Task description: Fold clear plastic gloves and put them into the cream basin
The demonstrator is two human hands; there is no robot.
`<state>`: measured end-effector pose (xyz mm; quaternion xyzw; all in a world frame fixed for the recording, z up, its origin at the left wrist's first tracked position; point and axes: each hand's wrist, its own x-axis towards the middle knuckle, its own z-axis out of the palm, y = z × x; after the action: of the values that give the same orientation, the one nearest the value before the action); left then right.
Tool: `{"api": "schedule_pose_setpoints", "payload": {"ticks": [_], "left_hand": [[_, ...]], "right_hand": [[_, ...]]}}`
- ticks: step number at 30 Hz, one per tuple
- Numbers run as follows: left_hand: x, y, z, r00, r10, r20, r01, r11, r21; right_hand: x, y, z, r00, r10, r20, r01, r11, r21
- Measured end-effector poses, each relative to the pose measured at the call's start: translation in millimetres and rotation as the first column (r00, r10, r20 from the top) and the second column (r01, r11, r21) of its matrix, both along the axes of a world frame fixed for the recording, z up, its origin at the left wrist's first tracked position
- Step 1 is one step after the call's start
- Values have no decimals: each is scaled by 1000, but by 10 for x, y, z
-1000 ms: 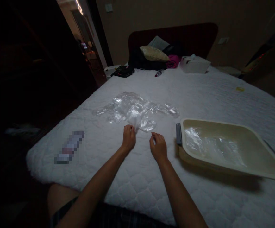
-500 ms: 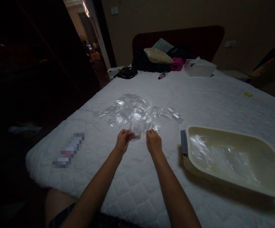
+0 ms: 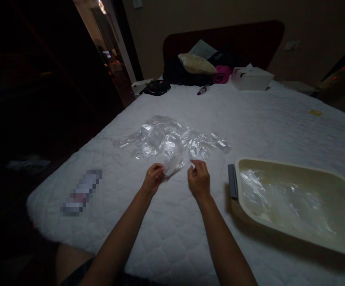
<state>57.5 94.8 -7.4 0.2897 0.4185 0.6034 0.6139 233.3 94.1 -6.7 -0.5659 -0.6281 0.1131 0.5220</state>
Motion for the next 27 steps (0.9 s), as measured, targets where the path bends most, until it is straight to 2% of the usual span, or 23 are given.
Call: {"api": "schedule_pose_setpoints", "payload": {"ticks": [2, 4, 7, 11, 13, 16, 18, 21, 24, 27], "left_hand": [[4, -11, 7, 1000, -25, -12, 26, 999, 21], [13, -33, 19, 998, -62, -23, 63, 997, 51], [28, -82, 47, 986, -161, -40, 164, 983, 87], [24, -126, 78, 963, -268, 2, 267, 960, 81], [5, -118, 76, 974, -222, 54, 218, 974, 63], [-24, -83, 58, 987, -86, 135, 82, 996, 35], [-35, -68, 56, 986, -39, 159, 36, 999, 22], [-57, -75, 88, 986, -33, 164, 36, 999, -17], [-115, -92, 127, 971, -116, 209, 132, 989, -68], [-180, -86, 121, 907, -327, 266, 359, 930, -78]], "right_hand": [[-99, -96, 26, 969, 96, -228, -121, 988, -99], [-189, -174, 28, 879, 163, -449, -275, 941, -197], [-255, -234, 14, 756, 191, -625, -431, 865, -256], [-183, -216, 15, 685, 151, -712, -456, 852, -258], [-114, -193, 15, 610, 109, -785, -466, 850, -244], [-18, -171, 6, 475, 77, -877, -510, 836, -203], [23, -167, 4, 437, 86, -896, -543, 819, -186], [48, -166, 17, 416, 129, -900, -581, 800, -153], [53, -152, 27, 363, 129, -923, -580, 807, -115], [100, -130, 13, 299, 61, -952, -545, 830, -118]]}}
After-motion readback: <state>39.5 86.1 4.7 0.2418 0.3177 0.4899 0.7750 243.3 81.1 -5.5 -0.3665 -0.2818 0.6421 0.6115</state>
